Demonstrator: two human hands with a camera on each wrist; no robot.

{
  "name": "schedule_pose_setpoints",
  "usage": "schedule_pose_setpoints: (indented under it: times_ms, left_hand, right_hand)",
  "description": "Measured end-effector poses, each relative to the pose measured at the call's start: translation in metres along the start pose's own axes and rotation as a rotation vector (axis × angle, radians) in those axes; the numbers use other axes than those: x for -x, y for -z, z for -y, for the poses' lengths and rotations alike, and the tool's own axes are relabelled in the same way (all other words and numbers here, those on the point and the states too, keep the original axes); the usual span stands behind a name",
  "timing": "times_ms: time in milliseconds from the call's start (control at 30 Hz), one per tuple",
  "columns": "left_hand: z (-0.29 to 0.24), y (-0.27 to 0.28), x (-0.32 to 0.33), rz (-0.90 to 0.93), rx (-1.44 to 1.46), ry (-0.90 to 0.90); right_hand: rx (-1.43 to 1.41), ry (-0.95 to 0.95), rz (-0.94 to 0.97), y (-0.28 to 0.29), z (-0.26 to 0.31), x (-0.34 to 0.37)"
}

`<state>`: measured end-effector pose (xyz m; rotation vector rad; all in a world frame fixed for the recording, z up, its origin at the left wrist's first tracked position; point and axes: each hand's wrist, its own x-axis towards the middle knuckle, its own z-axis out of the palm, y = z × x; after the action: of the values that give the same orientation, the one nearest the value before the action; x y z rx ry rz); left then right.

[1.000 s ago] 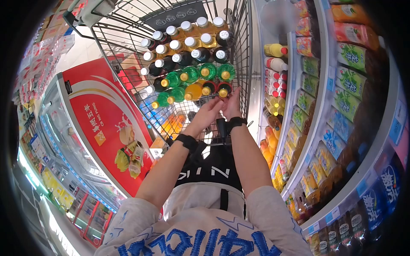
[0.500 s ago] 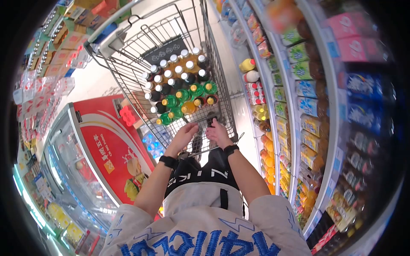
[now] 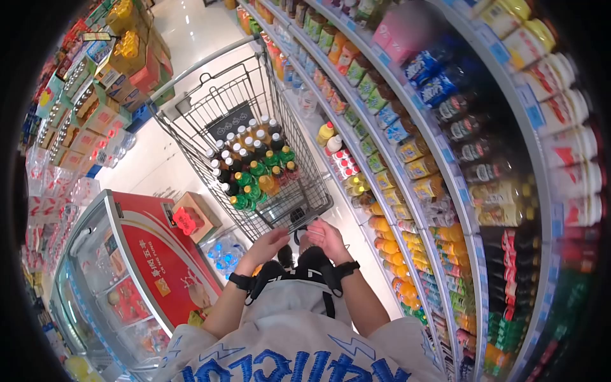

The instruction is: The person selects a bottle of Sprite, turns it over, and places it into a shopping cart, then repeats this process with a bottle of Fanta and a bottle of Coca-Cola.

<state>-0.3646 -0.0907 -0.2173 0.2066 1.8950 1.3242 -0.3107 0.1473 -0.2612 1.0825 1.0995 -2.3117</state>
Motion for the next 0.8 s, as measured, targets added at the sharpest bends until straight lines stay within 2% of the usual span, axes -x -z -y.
schedule_pose_setpoints:
  times_ms: [67,200,267,367,600,700,800]
  left_hand:
    - [-0.001,-0.009,0.017,0.006,0.047,-0.079]
    - [-0.001,-0.039,0.035,0.074,0.041,-0.114]
    - [-0.017,-0.049,0.039,0.182,-0.04,-0.118]
    - [-0.02,-0.069,0.032,0.245,-0.034,-0.202]
    - [-0.095,-0.115,0.032,0.39,-0.112,-0.281]
    - [-0.127,-0.149,0.029,0.415,-0.087,-0.348]
    - [-0.18,-0.19,0.044,0.493,-0.088,-0.309]
  right_hand:
    - [-0.017,0.049,0.001,0.005,-0.013,0.03]
    - [-0.034,0.129,-0.001,0.011,-0.021,0.091]
    - [-0.037,0.191,0.01,0.022,-0.023,0.11]
    - [-0.029,0.272,-0.081,0.022,-0.008,0.15]
    - [-0.216,0.531,-0.125,0.064,0.014,0.204]
    - [-0.258,0.62,-0.102,0.087,0.023,0.233]
    - [-0.29,0.668,-0.097,0.114,0.029,0.265]
